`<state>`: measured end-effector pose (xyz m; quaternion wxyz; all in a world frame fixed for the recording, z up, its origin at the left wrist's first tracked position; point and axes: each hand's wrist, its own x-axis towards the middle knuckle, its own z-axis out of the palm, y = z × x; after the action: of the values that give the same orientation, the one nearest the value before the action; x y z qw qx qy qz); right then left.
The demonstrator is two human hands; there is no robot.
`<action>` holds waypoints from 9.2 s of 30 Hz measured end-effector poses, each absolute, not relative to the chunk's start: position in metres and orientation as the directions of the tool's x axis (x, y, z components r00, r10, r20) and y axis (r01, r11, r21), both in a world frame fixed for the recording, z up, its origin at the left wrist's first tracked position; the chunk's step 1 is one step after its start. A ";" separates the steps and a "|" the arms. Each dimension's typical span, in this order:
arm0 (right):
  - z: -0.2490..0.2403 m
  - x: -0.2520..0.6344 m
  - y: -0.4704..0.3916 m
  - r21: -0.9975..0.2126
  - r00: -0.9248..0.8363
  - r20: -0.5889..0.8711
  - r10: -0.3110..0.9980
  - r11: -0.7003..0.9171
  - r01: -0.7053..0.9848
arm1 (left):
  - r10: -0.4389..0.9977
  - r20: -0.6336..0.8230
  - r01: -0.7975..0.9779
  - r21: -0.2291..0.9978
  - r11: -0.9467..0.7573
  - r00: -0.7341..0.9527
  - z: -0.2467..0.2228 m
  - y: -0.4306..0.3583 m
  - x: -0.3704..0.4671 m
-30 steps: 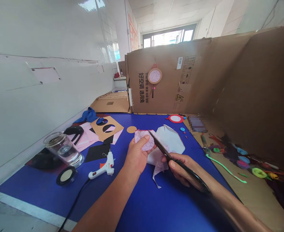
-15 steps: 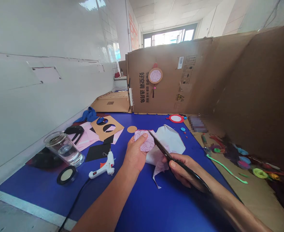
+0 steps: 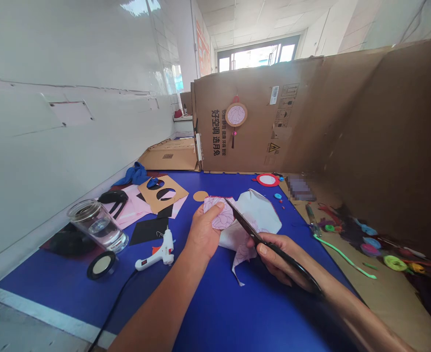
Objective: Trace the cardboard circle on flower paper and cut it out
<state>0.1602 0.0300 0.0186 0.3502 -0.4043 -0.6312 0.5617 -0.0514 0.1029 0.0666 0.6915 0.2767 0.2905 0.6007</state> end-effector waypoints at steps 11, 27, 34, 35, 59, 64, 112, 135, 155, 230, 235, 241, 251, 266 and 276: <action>0.019 0.161 0.029 -0.991 -0.424 -0.025 0.905 0.034 0.132 | 0.989 -0.106 -0.679 0.720 0.145 0.098 0.069 0.104 -0.052; 0.015 0.159 0.032 -0.995 -0.412 0.000 0.911 0.041 0.089 | 0.986 -0.052 -0.618 0.773 0.141 0.159 0.066 0.100 -0.049; 0.016 0.160 0.030 -0.993 -0.427 0.028 0.904 0.074 0.090 | 0.986 -0.048 -0.618 0.774 0.136 0.157 0.067 0.099 -0.049; 0.016 0.161 0.030 -0.993 -0.430 0.034 0.902 0.080 0.090 | 0.986 -0.047 -0.618 0.774 0.136 0.158 0.067 0.099 -0.050; 0.019 0.160 0.027 -0.992 -0.424 0.001 0.906 0.054 0.113 | 0.983 -0.068 -0.626 0.763 0.163 0.172 0.071 0.105 -0.055; 0.019 0.160 0.028 -0.991 -0.417 -0.014 0.909 0.044 0.130 | 0.978 -0.069 -0.599 0.781 0.177 0.199 0.070 0.108 -0.059; 0.039 0.095 0.039 -0.998 -0.239 -0.063 0.969 -0.055 0.040 | 0.996 -0.088 -0.912 0.407 0.052 0.018 0.034 0.121 -0.043; 0.025 0.099 0.043 -0.997 -0.286 0.047 0.957 0.062 0.043 | 0.985 -0.115 -0.827 0.561 -0.042 -0.128 0.057 0.115 -0.051; 0.029 0.103 0.044 -0.994 -0.301 0.072 0.951 0.092 0.053 | 0.984 -0.139 -0.821 0.570 -0.009 -0.107 0.059 0.105 -0.044; 0.037 0.110 0.045 -0.977 -0.297 0.002 0.955 0.065 0.204 | 0.994 -0.082 -0.773 0.634 -0.003 -0.072 0.059 0.112 -0.053; 0.038 0.112 0.046 -0.976 -0.303 -0.007 0.953 0.060 0.210 | 0.997 -0.051 -0.768 0.641 -0.005 -0.049 0.057 0.113 -0.054; 0.036 0.114 0.047 -0.975 -0.300 -0.020 0.954 0.047 0.215 | 0.996 -0.075 -0.762 0.647 0.019 -0.038 0.057 0.115 -0.058; 0.036 0.114 0.047 -0.973 -0.311 -0.019 0.950 0.053 0.223 | 0.997 -0.074 -0.752 0.658 0.028 -0.028 0.062 0.115 -0.062; 0.035 0.114 0.046 -0.971 -0.310 -0.028 0.950 0.048 0.234 | 0.986 -0.099 -0.683 0.730 -0.019 -0.133 0.068 0.114 -0.062; 0.034 0.114 0.046 -0.972 -0.312 -0.044 0.949 0.031 0.231 | 0.984 -0.076 -0.680 0.731 -0.053 -0.158 0.067 0.113 -0.059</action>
<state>0.1143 0.0463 0.0342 0.3499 -0.4705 -0.6269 0.5130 -0.0587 0.1133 0.0666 0.6055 0.2330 0.3269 0.6872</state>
